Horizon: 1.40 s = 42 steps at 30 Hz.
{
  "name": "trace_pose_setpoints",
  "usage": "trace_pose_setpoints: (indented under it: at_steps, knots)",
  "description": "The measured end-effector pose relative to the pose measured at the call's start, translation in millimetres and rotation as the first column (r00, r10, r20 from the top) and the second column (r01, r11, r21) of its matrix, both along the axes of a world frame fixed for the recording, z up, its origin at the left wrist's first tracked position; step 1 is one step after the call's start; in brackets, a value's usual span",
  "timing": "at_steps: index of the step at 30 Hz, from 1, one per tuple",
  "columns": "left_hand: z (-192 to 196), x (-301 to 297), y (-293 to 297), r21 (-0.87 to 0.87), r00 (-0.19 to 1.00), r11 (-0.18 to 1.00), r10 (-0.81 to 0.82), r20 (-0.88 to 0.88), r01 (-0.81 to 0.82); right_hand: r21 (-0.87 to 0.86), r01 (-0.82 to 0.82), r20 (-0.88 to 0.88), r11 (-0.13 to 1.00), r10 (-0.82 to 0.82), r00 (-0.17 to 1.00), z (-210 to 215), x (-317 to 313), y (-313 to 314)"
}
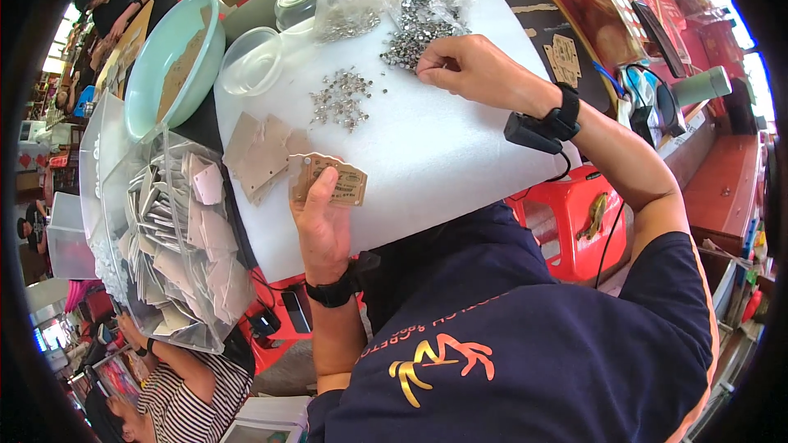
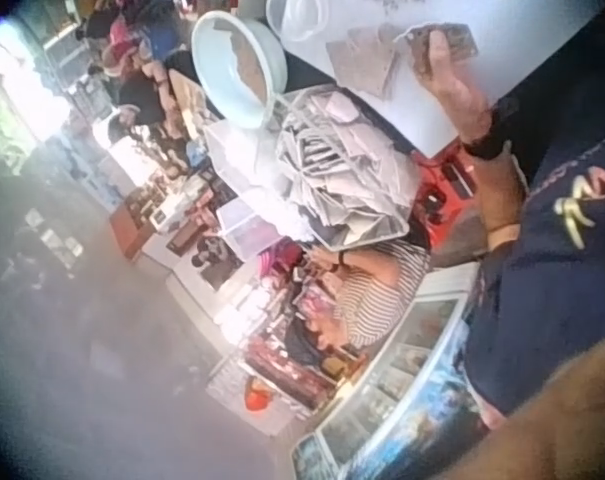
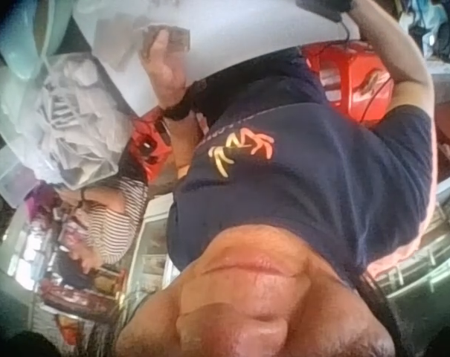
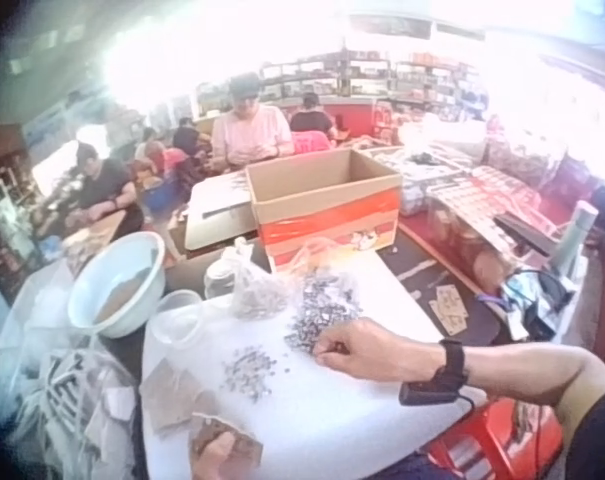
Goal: Manually inserting metal studs into pre-punched holes in leather shoe labels.
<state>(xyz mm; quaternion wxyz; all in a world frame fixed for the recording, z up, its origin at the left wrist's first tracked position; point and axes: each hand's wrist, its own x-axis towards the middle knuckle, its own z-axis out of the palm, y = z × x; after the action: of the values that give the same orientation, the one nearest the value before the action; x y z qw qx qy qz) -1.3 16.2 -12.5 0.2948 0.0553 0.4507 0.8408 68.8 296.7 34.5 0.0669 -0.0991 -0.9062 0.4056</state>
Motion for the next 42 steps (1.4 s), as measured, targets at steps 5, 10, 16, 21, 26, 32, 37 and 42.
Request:
trace_pose_setpoints:
  at_steps: [5, 10, 16, 21, 26, 32, 37, 42]
  knots:
    - [-3, -5, -9, 0.087, 0.996, 0.994, -0.075, 0.041, 0.071, 0.173, -0.123, -0.010, 0.977, 0.126, 0.992, -15, -26, -13]
    - [-1, -1, -7, 0.029, 0.999, 0.999, -0.019, 0.045, 0.017, 0.364, -0.128, -0.043, 0.923, 0.154, 0.987, -39, -38, -21]
    - [3, 1, -4, -0.011, 0.999, 0.999, -0.043, 0.013, 0.043, 0.478, -0.129, -0.042, 0.869, 0.169, 0.985, -31, -37, -31]
    - [4, 3, 0, -0.043, 1.000, 0.999, -0.021, -0.003, 0.021, 0.434, -0.139, -0.030, 0.890, 0.169, 0.985, -35, -43, -30]
    - [3, 3, 0, -0.049, 1.000, 0.999, -0.001, -0.017, 0.000, -0.036, -0.156, 0.038, 0.987, 0.157, 0.987, -14, -34, -25]
    - [10, 5, 10, -0.089, 0.999, 0.995, -0.044, -0.029, 0.041, -0.777, 0.005, 0.159, 0.630, 0.188, 0.969, 3, -17, -27]
    - [28, 11, 27, -0.038, 0.999, 0.999, -0.026, -0.041, 0.024, -0.936, 0.017, 0.103, 0.351, 0.229, 0.968, 12, -4, -42]
    - [30, 10, 31, -0.022, 0.997, 0.998, -0.051, -0.058, 0.050, -0.972, 0.012, 0.076, 0.235, 0.265, 0.961, 18, 3, -47]
